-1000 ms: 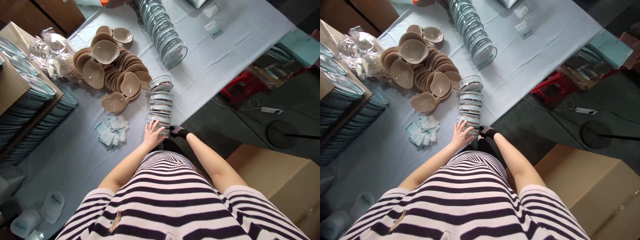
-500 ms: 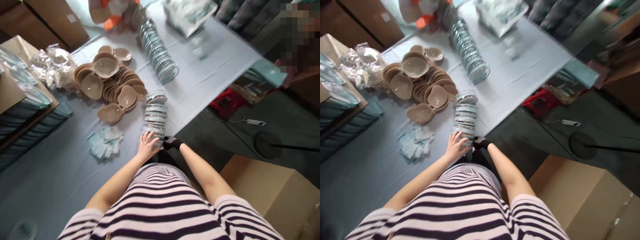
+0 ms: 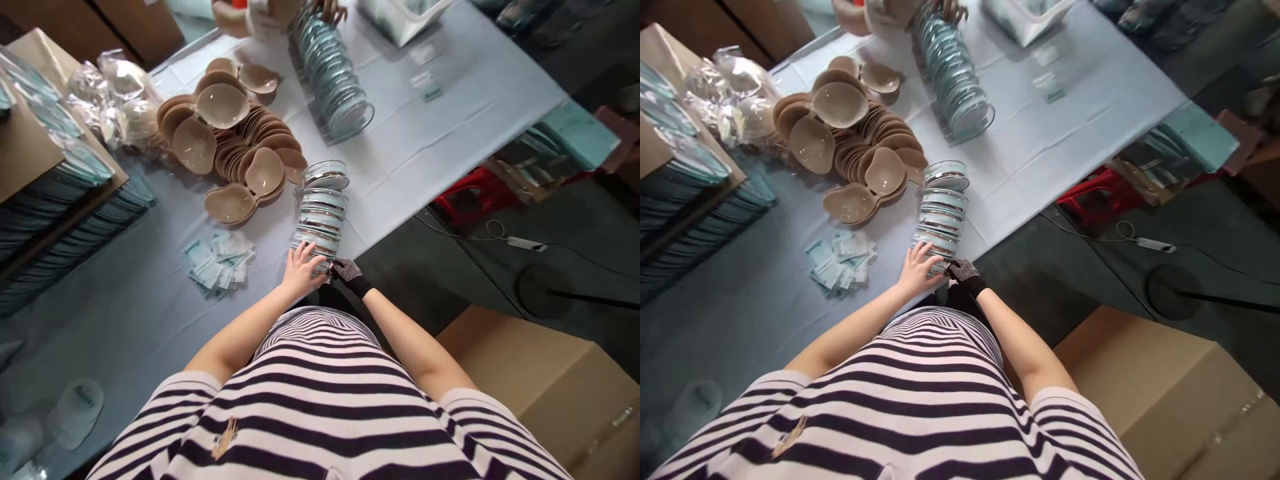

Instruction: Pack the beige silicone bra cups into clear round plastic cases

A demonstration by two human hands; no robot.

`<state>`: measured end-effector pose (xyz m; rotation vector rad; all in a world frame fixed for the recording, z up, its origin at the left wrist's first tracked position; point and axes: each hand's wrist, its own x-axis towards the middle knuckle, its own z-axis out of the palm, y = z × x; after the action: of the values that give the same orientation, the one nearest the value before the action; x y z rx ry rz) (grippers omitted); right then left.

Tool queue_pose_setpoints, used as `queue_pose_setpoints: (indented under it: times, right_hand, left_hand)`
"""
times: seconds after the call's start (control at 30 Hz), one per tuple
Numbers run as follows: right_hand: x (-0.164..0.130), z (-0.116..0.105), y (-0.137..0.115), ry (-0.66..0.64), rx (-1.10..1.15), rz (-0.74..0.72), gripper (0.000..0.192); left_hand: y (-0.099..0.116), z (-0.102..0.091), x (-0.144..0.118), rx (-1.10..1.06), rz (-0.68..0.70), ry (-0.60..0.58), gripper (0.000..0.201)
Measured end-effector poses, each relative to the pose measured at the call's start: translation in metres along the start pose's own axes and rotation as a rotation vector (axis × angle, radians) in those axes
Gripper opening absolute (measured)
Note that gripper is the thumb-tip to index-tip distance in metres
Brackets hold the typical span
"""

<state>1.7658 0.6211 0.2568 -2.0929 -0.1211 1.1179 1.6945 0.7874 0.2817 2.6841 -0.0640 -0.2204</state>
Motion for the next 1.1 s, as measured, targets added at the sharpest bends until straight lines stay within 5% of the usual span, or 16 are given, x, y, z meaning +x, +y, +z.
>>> queue_pose_setpoints:
  times: [0.13, 0.23, 0.33, 0.43, 0.63, 0.8, 1.1]
  right_hand:
    - [-0.01, 0.009, -0.043, 0.035, -0.339, -0.184, 0.028]
    - [-0.012, -0.004, -0.067, 0.079, -0.552, -0.195, 0.032]
    - [-0.011, -0.031, -0.068, 0.151, -0.579, -0.236, 0.031]
    - [-0.008, -0.048, -0.058, 0.102, -0.631, -0.344, 0.024]
    - [-0.004, -0.021, -0.066, -0.048, -0.913, -0.413, 0.029]
    - [0.0, -0.017, -0.079, -0.135, -1.108, -0.462, 0.028]
    - [-0.001, -0.008, -0.085, -0.159, -1.134, -0.574, 0.04]
  left_hand:
    - [-0.006, 0.001, 0.003, -0.066, 0.012, -0.029, 0.06]
    - [-0.011, 0.006, -0.002, -0.155, -0.024, 0.07, 0.083]
    - [-0.015, 0.016, -0.011, -0.248, -0.236, 0.207, 0.101]
    - [-0.017, 0.027, -0.016, -0.388, -0.426, 0.22, 0.11]
    - [-0.02, 0.036, -0.014, -0.504, -0.481, 0.191, 0.107]
    - [-0.028, 0.037, -0.012, -0.575, -0.497, 0.158, 0.085]
    - [-0.019, 0.029, 0.004, -0.518, -0.561, 0.274, 0.063]
